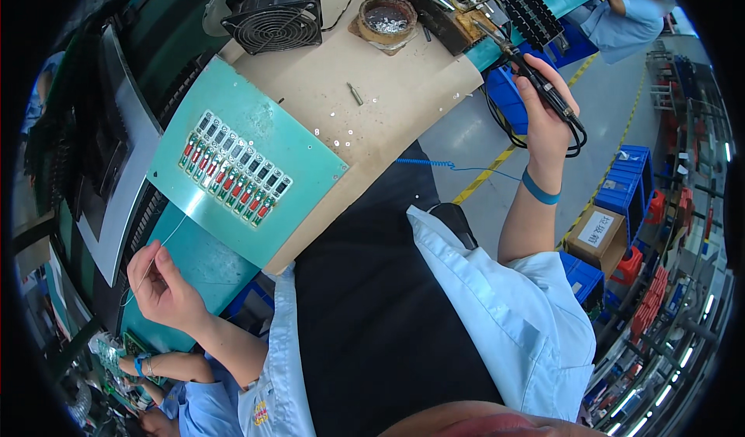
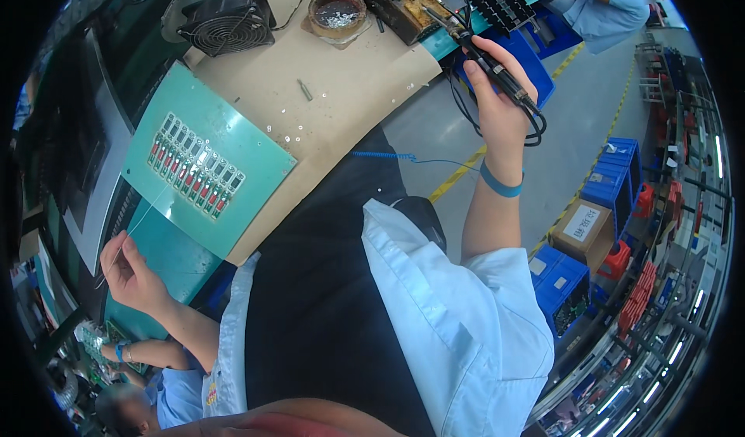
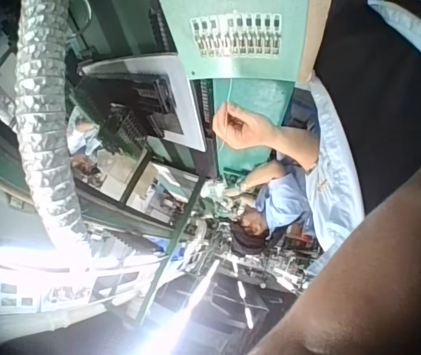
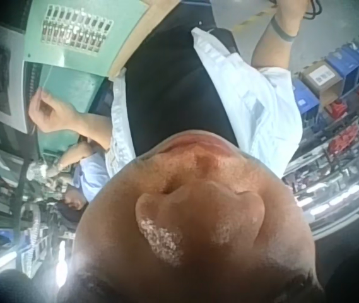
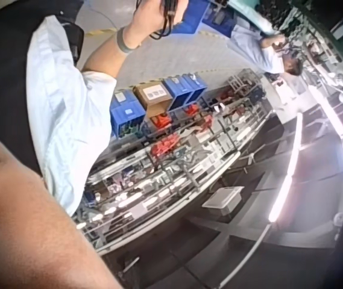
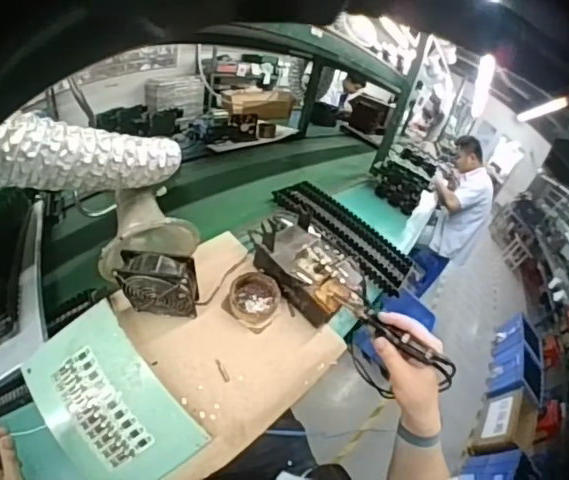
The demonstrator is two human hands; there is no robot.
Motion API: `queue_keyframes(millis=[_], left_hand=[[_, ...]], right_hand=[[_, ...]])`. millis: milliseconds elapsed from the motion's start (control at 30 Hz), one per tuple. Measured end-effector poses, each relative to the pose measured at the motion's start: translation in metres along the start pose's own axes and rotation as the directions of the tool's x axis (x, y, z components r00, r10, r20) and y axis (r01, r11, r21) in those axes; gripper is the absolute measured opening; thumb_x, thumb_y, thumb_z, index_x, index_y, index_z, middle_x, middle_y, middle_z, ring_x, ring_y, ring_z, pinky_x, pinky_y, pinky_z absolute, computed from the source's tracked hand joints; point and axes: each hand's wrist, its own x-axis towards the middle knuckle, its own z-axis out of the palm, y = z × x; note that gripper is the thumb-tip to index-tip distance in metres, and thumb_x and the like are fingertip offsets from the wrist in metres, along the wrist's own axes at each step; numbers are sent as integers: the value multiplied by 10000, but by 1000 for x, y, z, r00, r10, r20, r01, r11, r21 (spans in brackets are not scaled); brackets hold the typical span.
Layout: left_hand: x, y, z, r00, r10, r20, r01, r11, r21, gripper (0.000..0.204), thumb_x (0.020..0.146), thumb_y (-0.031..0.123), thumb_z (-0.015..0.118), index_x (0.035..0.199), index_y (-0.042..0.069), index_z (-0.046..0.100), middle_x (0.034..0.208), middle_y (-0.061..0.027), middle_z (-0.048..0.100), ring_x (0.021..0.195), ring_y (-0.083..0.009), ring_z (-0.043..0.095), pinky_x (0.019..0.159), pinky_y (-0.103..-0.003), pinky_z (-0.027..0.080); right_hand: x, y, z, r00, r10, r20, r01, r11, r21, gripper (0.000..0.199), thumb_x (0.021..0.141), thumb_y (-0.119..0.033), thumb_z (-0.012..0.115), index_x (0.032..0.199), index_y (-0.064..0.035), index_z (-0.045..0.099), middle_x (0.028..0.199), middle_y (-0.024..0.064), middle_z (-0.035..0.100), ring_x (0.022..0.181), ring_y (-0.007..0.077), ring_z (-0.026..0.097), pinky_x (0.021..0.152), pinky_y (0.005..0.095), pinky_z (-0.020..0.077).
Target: Soldering electronic components onto a printed circuit board at a manual assembly station.
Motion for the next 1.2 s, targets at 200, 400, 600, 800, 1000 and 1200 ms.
queue_keyframes(millis=[200,400,600,800,1000,1200], left_hand=[[-3,0,0,999,-42,20,41,999,11,82,967,5,679,1040,3,717,1046,-86,692,790,-113,573,678,-208,450],[-2,0,4,999,-32,16,32,999,4,75,967,13,686,1034,7,720,1042,-75,694,782,-105,569,669,-203,444],[-3,0,4,999,-43,14,43,999,32,71,965,19,693,1028,13,724,1038,-63,696,766,-93,562,656,-198,435],[-4,2,5,998,-57,15,57,998,21,70,963,20,695,1025,14,727,1035,-60,697,756,-88,554,651,-195,427],[-4,4,6,998,-63,25,63,998,11,69,960,17,696,1022,13,728,1029,-61,698,750,-87,548,646,-195,422],[-5,3,5,997,-68,35,68,998,2,69,957,12,694,1018,13,728,1019,-66,697,759,-92,558,650,-197,430]], right_hand=[[-4,-7,2,1000,-2,5,2,1000,1,351,870,37,752,1218,17,713,1036,152,767,963,186,727,854,243,565],[-6,-6,1,1000,-3,-28,3,1000,10,376,887,4,744,1258,25,690,1042,165,764,932,196,724,818,253,562],[-11,-8,-14,993,117,33,-120,891,437,420,961,-107,659,1346,53,608,1075,215,738,899,237,709,800,281,550],[-15,-1,-21,976,94,199,-212,645,734,484,993,-191,582,1399,70,544,1091,258,708,900,269,695,819,313,548],[-17,-2,-10,959,28,283,-261,485,835,502,991,-212,570,1412,60,535,1086,269,699,912,284,692,834,333,551],[-18,-2,-2,950,-26,311,-269,434,860,504,987,-206,582,1424,40,533,1097,271,699,917,297,697,836,340,555]])
